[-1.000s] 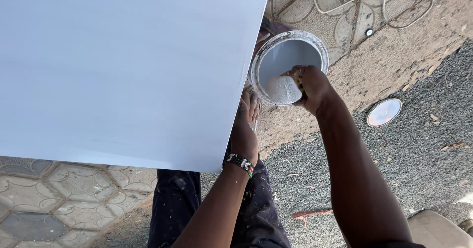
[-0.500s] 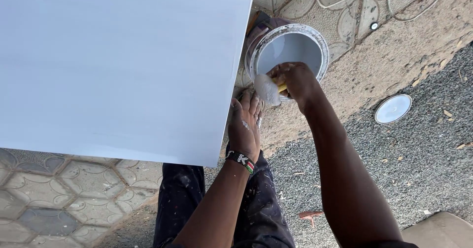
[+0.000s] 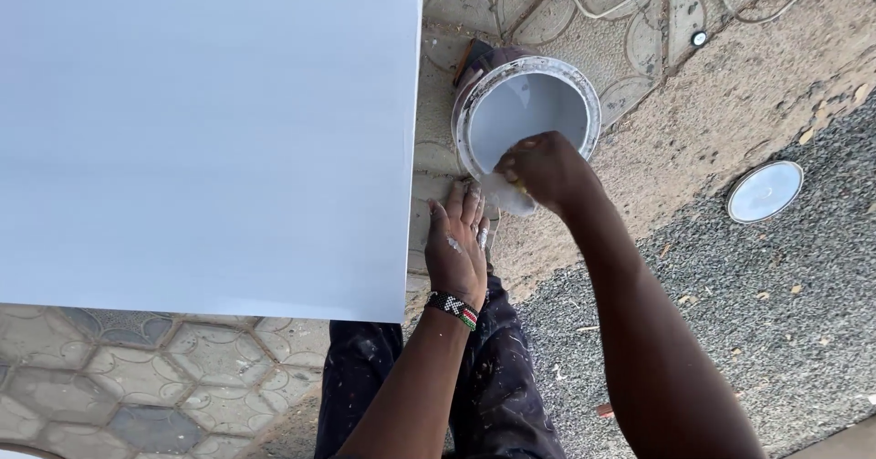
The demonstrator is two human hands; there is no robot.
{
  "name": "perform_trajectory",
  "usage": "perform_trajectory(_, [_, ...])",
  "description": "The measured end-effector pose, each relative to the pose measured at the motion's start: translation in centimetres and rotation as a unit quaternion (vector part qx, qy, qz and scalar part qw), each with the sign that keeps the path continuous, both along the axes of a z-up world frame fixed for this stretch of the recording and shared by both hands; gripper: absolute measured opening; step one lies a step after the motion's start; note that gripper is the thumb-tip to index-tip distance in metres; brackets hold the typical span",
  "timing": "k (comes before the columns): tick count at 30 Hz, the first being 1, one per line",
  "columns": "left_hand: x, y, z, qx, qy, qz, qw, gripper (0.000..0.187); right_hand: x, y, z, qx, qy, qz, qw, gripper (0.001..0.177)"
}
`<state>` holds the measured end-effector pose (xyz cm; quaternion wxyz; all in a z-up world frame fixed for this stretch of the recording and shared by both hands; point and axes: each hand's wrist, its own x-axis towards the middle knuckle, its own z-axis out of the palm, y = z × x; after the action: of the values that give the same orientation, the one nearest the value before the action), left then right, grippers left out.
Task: Painting a white furniture panel using a sponge applicator and white paint
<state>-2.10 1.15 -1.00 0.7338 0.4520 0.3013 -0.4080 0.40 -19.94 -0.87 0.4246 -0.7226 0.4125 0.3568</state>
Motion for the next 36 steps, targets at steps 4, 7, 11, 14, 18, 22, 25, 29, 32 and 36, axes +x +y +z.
perform_trajectory(4, [-0.1, 0.0, 0.2, 0.016, 0.025, 0.002, 1.0, 0.099, -5.8, -2.6, -4.5, 0.218, -0.054, -0.319, 0.921, 0.023])
perform_trajectory(7, [-0.3, 0.2, 0.1, 0.025, 0.021, 0.002, 0.999, 0.095, -8.3, -1.7, -6.0, 0.328, -0.107, -0.55, 0.761, 0.024])
perform_trajectory(11, [-0.5, 0.2, -0.7, 0.032, 0.016, 0.015, 0.999, 0.093, -5.9, 2.9, -3.4, 0.045, -0.145, -0.379, 0.913, 0.035])
perform_trajectory(14, [-0.3, 0.9, -1.1, 0.007, 0.018, 0.009, 1.0, 0.092, -3.5, 4.7, 0.1, -0.115, -0.235, -0.152, 0.953, 0.038])
perform_trajectory(18, [-0.2, 1.2, -1.8, -0.001, 0.082, 0.056, 0.995, 0.092, -1.1, 3.6, 3.8, -0.064, -0.046, -0.094, 0.992, 0.035])
perform_trajectory(22, [-0.6, 1.7, -2.1, -0.018, 0.083, 0.064, 0.994, 0.092, 0.1, 3.9, 3.0, -0.149, -0.132, -0.048, 0.979, 0.034])
perform_trajectory(25, [-0.7, 1.7, -2.7, -0.031, 0.086, 0.083, 0.992, 0.092, 1.4, 4.5, 1.2, -0.176, -0.19, -0.002, 0.966, 0.03])
perform_trajectory(29, [-0.5, 2.0, -2.9, -0.017, 0.109, 0.07, 0.991, 0.092, 0.2, 2.5, -0.7, 0.001, 0.013, -0.039, 0.999, 0.033])
perform_trajectory(32, [-0.4, 1.9, -2.5, -0.05, 0.057, 0.033, 0.997, 0.093, -2.5, 2.7, -2.3, 0.005, -0.181, -0.015, 0.983, 0.032])
perform_trajectory(36, [-0.3, 1.6, -2.1, -0.004, 0.086, 0.035, 0.996, 0.089, -5.5, 4.0, -0.6, -0.037, -0.113, -0.242, 0.963, 0.031])
